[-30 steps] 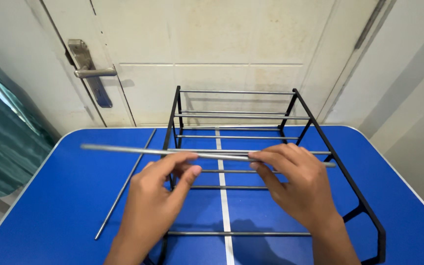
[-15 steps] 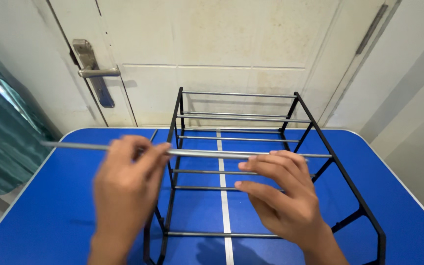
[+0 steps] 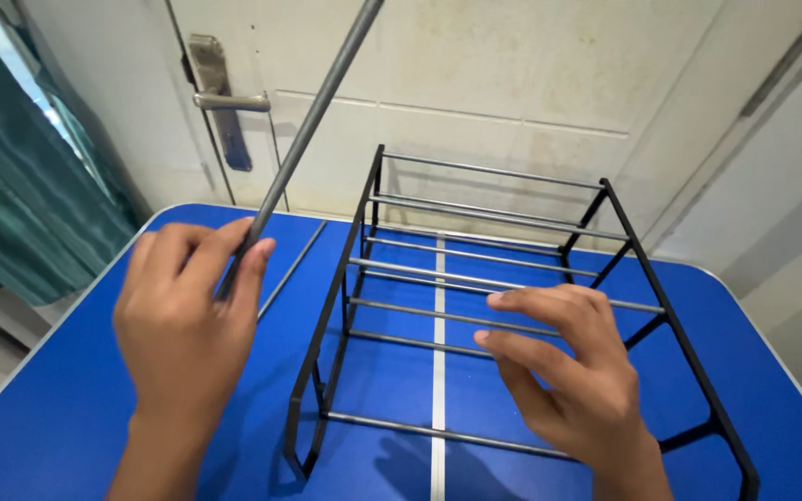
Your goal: The person inserts multiple metal rods into a black metal frame on a blue table, building a multi-tiered rack. The person repeatedly picks up rods and slides them into the frame slots, completing the assembly.
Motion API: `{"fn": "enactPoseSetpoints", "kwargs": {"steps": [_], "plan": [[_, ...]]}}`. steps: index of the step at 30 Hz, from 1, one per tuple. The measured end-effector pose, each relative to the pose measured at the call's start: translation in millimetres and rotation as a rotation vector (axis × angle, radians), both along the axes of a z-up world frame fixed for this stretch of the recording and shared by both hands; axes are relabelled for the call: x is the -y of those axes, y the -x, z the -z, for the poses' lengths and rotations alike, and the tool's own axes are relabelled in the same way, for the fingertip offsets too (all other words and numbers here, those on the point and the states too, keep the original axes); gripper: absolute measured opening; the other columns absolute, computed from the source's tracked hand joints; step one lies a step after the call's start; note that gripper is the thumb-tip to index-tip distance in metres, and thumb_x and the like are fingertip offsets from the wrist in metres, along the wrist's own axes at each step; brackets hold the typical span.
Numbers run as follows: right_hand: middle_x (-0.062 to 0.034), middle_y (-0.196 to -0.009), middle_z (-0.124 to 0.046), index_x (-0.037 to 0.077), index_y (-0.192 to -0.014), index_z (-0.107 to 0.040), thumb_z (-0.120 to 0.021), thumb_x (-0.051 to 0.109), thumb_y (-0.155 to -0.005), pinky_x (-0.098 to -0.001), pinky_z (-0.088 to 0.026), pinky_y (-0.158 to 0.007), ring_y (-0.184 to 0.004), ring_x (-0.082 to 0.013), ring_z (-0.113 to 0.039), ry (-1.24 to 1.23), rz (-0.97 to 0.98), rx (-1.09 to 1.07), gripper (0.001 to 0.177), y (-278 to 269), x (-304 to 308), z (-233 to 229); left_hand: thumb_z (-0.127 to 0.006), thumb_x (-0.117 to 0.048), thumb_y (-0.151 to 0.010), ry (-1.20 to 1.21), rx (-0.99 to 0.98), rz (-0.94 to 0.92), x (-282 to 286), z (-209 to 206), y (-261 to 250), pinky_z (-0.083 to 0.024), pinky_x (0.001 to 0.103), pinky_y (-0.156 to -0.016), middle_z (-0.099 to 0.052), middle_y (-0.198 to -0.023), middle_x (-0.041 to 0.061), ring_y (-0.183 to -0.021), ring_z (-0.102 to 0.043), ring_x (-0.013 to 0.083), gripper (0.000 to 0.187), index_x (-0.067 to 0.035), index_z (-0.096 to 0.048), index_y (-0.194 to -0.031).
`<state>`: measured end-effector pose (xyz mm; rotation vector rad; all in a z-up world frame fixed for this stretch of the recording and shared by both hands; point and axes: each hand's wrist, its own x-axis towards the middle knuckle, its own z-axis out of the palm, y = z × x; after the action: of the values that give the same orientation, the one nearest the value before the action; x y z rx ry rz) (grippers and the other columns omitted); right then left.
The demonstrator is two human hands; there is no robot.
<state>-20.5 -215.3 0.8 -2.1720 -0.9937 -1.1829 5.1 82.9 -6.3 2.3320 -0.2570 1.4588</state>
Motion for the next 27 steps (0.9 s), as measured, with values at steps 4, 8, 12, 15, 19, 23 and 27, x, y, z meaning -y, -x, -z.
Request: {"fn": "enactPoseSetpoints", "kwargs": {"steps": [4, 8, 12, 15, 19, 23, 27], "plan": [[-0.0073, -0.114, -0.07, 0.011, -0.098, -0.074, -0.082, 0.002, -0.079, -0.0375, -0.05, -0.089, -0.102, -0.0241, -0.069, 0.004, -0.013, 0.005, 0.022, -5, -1, 0, -0.081, -0.02, -0.092, -0.052, -0.156, -0.026, -34, 40, -47, -0.05, 0.042, -0.067, -0.065, -0.087, 0.008, -0.082, -0.065, 0.0279, 0.016, -0.007, -0.078, -0.101], [-0.0084, -0.114, -0.071, 0.009, -0.099, -0.073, -0.082, 0.002, -0.082, -0.0363, -0.05, -0.087, -0.103, -0.0243, -0.069, -0.01, -0.037, -0.015, 0.021, -8, -2, 5, -0.079, -0.031, -0.087, -0.063, -0.589, -0.076, -84, 109, -99, -0.056, 0.046, -0.07, -0.073, -0.093, 0.013, -0.084, -0.07, 0.0353, 0.022, -0.01, -0.081, -0.095], [-0.0083, -0.114, -0.071, 0.01, -0.099, -0.074, -0.083, 0.003, -0.082, -0.0357, -0.049, -0.086, -0.103, -0.0229, -0.069, -0.005, -0.039, -0.041, 0.02, -12, -2, 7, -0.08, -0.036, -0.083, 0.023, -0.962, -0.117, -121, 183, -121, -0.058, 0.045, -0.078, -0.077, -0.094, 0.014, -0.089, -0.074, 0.0345, 0.029, -0.014, -0.082, -0.102], [-0.0078, -0.115, -0.071, 0.01, -0.099, -0.074, -0.083, 0.004, -0.083, -0.0348, -0.049, -0.086, -0.104, -0.0221, -0.069, -0.009, -0.02, -0.055, 0.019, -13, -2, 10, -0.082, -0.035, -0.08, 0.125, -1.021, -0.097, -135, 219, -131, -0.059, 0.043, -0.08, -0.078, -0.095, 0.013, -0.089, -0.075, 0.0321, 0.03, -0.013, -0.083, -0.101], [-0.0071, -0.117, -0.071, 0.011, -0.098, -0.075, -0.084, 0.005, -0.082, -0.0346, -0.048, -0.086, -0.105, -0.0215, -0.068, 0.006, 0.002, -0.072, 0.019, -15, -3, 13, -0.081, -0.036, -0.082, 0.193, -1.027, -0.119, -139, 241, -142, -0.059, 0.042, -0.079, -0.078, -0.093, 0.013, -0.086, -0.076, 0.0309, 0.03, -0.012, -0.082, -0.101], [-0.0058, -0.118, -0.07, 0.012, -0.099, -0.075, -0.083, 0.004, -0.08, -0.035, -0.048, -0.086, -0.105, -0.0208, -0.068, 0.046, -0.016, -0.111, 0.022, -18, -3, 15, -0.081, -0.036, -0.083, 0.247, -1.025, -0.11, -133, 244, -156, -0.059, 0.042, -0.079, -0.078, -0.091, 0.013, -0.085, -0.076, 0.0303, 0.03, -0.012, -0.082, -0.101], [-0.0052, -0.12, -0.069, 0.013, -0.099, -0.075, -0.083, 0.004, -0.079, -0.0355, -0.047, -0.085, -0.103, -0.0209, -0.067, 0.064, -0.048, -0.109, 0.023, -22, -6, 17, -0.079, -0.037, -0.085, 0.253, -0.994, -0.105, -119, 244, -175, -0.059, 0.042, -0.079, -0.078, -0.091, 0.014, -0.085, -0.076, 0.0315, 0.03, -0.011, -0.081, -0.1]]}}
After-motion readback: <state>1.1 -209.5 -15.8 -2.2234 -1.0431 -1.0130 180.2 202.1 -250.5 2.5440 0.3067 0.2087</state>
